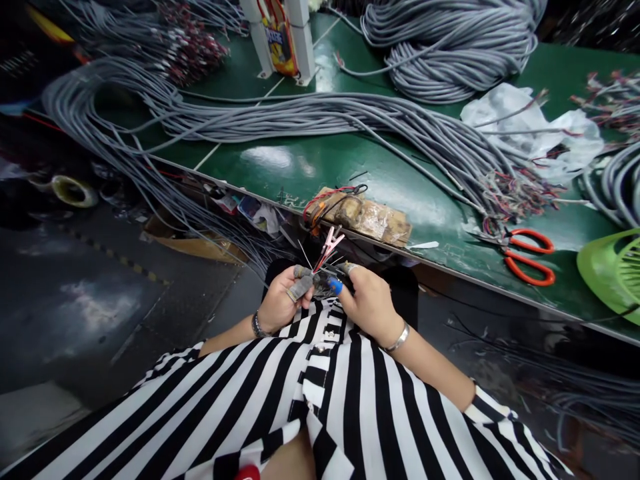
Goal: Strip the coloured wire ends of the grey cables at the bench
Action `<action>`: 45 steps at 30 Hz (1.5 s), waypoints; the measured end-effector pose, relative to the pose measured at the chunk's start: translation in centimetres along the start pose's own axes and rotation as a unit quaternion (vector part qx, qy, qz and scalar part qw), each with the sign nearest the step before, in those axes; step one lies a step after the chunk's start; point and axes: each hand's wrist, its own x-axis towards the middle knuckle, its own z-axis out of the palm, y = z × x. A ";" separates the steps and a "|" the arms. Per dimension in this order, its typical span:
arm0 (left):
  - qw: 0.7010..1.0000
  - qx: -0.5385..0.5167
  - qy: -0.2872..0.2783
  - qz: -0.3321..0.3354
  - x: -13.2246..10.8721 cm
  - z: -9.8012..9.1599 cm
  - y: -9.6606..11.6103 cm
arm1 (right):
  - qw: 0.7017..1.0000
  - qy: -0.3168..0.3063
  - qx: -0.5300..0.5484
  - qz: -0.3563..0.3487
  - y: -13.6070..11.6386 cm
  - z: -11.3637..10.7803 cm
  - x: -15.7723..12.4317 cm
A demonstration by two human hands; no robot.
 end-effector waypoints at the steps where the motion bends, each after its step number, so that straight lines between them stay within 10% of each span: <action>1: 1.000 0.007 -0.001 0.000 -0.1 0.0 0.0 | 1.000 -0.003 0.001 0.003 0.0 0.1 0.1; 12: 1.000 0.020 -0.004 -0.007 -0.3 0.2 0.4 | 0.997 -0.047 0.055 0.022 0.3 0.2 0.2; 32: 0.999 0.033 -0.026 -0.035 -0.3 0.2 0.5 | 0.985 -0.046 0.001 -0.168 1.3 -0.1 0.0; 45: 0.998 0.034 -0.021 -0.049 -0.2 0.5 0.8 | 0.992 -0.034 0.022 -0.122 1.6 0.0 -0.3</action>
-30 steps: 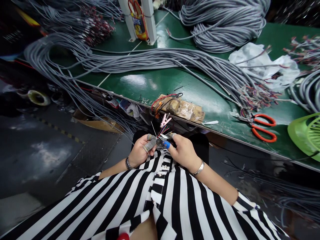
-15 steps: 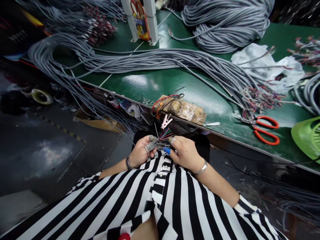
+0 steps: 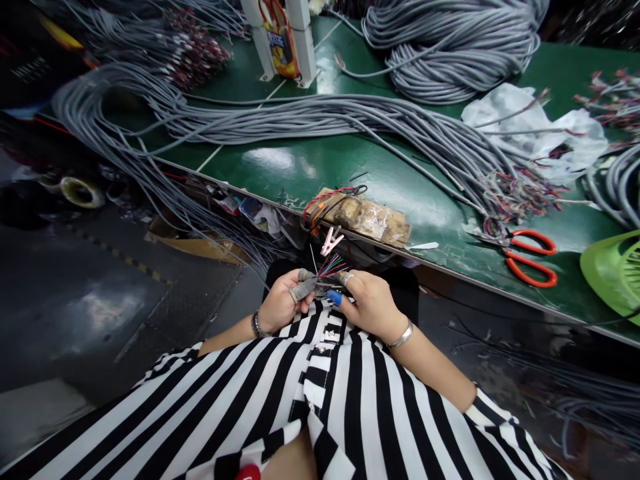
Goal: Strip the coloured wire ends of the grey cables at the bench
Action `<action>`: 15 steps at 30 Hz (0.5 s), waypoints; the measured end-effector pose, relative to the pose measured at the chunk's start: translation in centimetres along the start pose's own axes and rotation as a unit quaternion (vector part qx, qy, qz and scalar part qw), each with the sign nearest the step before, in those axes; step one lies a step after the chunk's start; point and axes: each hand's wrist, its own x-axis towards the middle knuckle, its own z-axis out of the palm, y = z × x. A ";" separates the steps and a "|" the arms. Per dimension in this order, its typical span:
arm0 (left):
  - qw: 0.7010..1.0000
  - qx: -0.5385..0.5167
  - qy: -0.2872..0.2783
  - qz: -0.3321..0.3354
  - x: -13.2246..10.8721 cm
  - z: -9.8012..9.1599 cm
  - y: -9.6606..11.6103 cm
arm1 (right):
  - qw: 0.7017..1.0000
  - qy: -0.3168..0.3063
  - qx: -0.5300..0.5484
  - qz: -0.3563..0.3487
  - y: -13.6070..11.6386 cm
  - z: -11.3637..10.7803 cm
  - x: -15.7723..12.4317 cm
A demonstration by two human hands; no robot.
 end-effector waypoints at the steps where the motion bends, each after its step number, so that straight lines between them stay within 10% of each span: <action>1: 1.000 0.006 0.001 0.000 -0.1 0.1 0.1 | 1.000 0.000 0.001 0.003 0.0 0.0 0.0; 15: 0.997 0.068 0.009 0.023 -0.8 0.3 1.0 | 0.953 -0.116 0.263 0.099 0.1 0.7 0.6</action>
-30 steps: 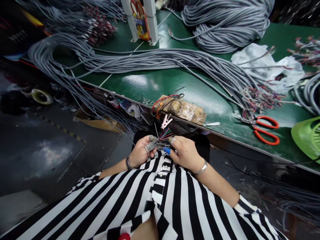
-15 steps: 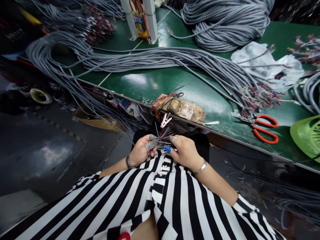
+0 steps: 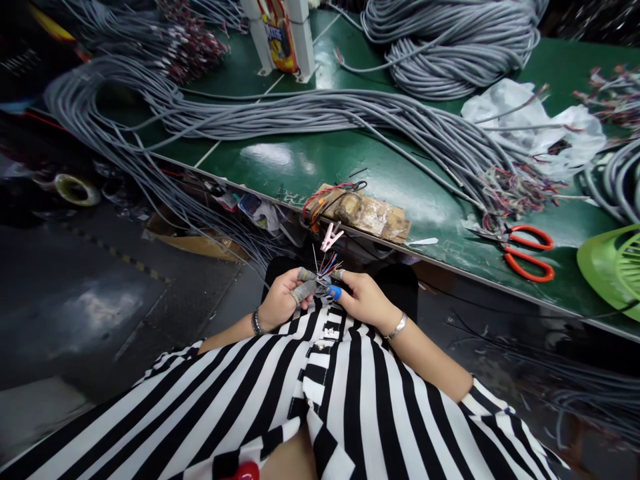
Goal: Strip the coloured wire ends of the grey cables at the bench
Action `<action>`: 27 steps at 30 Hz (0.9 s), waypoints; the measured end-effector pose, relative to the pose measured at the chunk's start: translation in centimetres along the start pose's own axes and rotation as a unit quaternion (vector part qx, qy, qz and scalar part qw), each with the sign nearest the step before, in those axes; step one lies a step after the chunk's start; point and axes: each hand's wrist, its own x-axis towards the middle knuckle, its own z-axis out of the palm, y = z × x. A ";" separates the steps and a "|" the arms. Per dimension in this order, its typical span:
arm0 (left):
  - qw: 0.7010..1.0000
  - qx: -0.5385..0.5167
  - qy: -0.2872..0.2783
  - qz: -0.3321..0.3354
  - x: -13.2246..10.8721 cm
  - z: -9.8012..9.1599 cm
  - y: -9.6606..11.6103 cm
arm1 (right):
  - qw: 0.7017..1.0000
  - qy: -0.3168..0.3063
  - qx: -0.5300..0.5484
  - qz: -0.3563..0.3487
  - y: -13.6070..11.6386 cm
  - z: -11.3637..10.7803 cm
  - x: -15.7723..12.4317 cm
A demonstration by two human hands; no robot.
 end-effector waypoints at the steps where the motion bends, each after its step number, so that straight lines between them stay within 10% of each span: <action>1: 1.000 0.001 0.002 0.001 0.0 0.0 0.0 | 1.000 -0.002 0.001 0.001 0.0 0.1 0.0; 27: 0.998 -0.016 0.043 0.041 0.7 -0.2 -0.8 | 0.982 0.064 -0.175 -0.036 -0.4 1.5 0.4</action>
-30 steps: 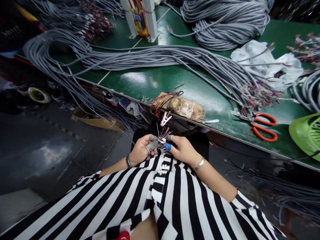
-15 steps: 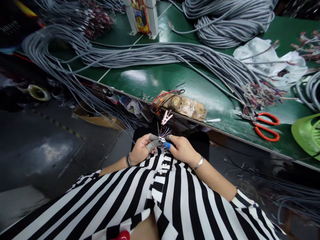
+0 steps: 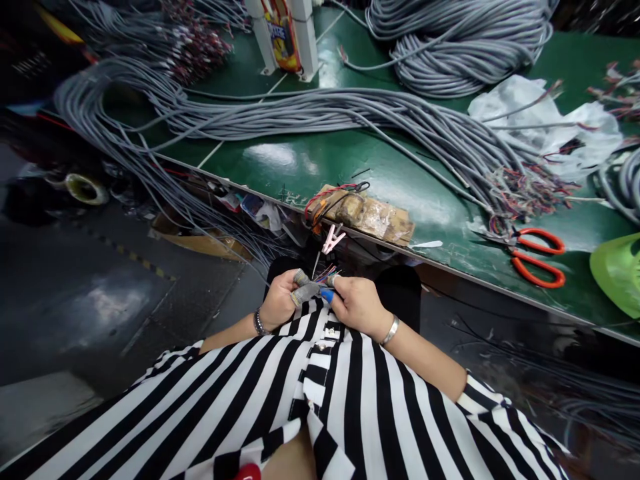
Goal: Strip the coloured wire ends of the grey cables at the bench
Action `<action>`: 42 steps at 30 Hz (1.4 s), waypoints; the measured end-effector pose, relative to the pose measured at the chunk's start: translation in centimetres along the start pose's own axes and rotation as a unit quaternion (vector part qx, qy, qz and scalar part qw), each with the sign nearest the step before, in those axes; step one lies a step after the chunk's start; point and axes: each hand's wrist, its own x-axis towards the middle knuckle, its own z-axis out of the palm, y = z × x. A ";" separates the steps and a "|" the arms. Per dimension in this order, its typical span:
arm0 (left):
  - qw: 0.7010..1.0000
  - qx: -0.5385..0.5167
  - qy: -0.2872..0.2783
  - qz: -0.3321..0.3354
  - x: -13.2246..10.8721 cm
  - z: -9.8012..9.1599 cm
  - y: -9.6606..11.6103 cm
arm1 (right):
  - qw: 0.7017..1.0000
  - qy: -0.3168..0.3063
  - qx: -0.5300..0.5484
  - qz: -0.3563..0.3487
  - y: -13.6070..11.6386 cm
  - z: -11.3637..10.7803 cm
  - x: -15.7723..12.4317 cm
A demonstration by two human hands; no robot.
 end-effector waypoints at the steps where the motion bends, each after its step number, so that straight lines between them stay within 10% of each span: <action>1: 1.000 -0.003 0.008 0.000 0.1 0.0 -0.1 | 1.000 0.008 0.017 0.011 0.1 0.0 0.1; 16: 1.000 0.012 0.027 0.012 1.3 -0.2 -1.4 | 0.966 0.207 0.118 0.102 2.7 -2.1 -1.1; 23: 0.951 0.260 -0.064 0.155 2.6 -1.6 -1.3 | 0.958 0.263 0.052 0.102 4.2 -3.5 -1.7; 33: 0.893 0.324 0.177 0.258 3.4 -7.3 1.3 | 0.927 0.304 -0.101 0.195 8.1 -10.3 -2.5; 42: 0.866 0.333 0.232 0.291 4.6 -9.3 4.0 | 0.934 0.202 -0.112 0.271 9.2 -10.0 -1.1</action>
